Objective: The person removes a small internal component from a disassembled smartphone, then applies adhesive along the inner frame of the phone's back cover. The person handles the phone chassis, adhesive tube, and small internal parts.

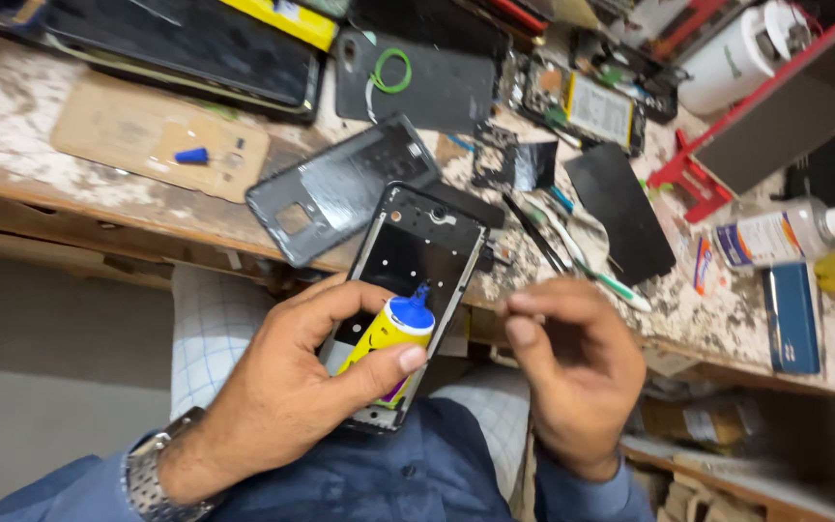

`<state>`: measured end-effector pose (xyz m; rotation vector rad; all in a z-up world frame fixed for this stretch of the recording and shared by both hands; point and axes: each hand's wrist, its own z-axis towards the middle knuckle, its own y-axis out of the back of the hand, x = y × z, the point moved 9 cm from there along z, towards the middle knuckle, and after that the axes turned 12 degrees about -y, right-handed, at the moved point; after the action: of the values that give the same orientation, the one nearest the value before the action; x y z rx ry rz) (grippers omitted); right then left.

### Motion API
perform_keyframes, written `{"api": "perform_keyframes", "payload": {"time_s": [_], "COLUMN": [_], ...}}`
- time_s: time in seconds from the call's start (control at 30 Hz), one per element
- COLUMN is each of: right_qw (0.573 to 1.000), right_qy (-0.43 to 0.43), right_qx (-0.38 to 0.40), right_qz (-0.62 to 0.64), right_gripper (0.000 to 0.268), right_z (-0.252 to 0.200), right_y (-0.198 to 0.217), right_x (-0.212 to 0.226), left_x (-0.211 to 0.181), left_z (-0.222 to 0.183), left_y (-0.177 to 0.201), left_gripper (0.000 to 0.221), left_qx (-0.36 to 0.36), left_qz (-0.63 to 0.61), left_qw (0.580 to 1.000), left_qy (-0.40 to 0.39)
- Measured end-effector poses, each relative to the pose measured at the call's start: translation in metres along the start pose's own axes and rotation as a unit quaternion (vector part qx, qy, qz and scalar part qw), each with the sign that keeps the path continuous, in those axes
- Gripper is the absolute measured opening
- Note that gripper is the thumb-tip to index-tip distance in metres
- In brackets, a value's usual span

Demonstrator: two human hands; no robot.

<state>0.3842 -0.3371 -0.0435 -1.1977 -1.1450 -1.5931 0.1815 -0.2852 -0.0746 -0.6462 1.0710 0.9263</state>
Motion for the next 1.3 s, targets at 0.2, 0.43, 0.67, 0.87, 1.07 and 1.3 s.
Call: {"api": "perform_keyframes", "payload": {"time_s": [0.2,0.43,0.67,0.87,1.07,1.3], "right_qw": [0.965,0.936,0.883,0.816,0.761,0.756], "right_qy": [0.002,-0.045,-0.099,-0.051,-0.033,-0.005], "right_qx": [0.203,0.313,0.434,0.541,0.603,0.618], "right_qz": [-0.165,-0.158,-0.149,-0.199,-0.238,-0.214], "right_gripper": [0.016,0.012,0.014,0.016,0.018,0.013], "right_z": [0.022,0.031,0.028,0.017,0.003,-0.003], "right_y": [-0.027,-0.037,-0.049,-0.069,-0.079,-0.083], "right_x": [0.032,0.028,0.024,0.028,0.028,0.034], "left_x": [-0.002,0.016,0.007,0.003,0.013,0.023], "left_z": [0.0,-0.009,-0.01,-0.012,-0.024,-0.033], "left_y": [-0.013,-0.019,-0.024,-0.023,-0.028,-0.024], "left_gripper": [0.029,0.036,0.039,0.037,0.04,0.038], "left_qx": [0.081,0.164,0.257,0.309,0.373,0.398], "left_qz": [0.04,0.042,0.047,0.029,0.048,0.062], "left_qw": [0.996,0.974,0.964,0.951,0.925,0.912], "left_qy": [0.026,0.149,0.045,0.01,0.048,0.083]}}
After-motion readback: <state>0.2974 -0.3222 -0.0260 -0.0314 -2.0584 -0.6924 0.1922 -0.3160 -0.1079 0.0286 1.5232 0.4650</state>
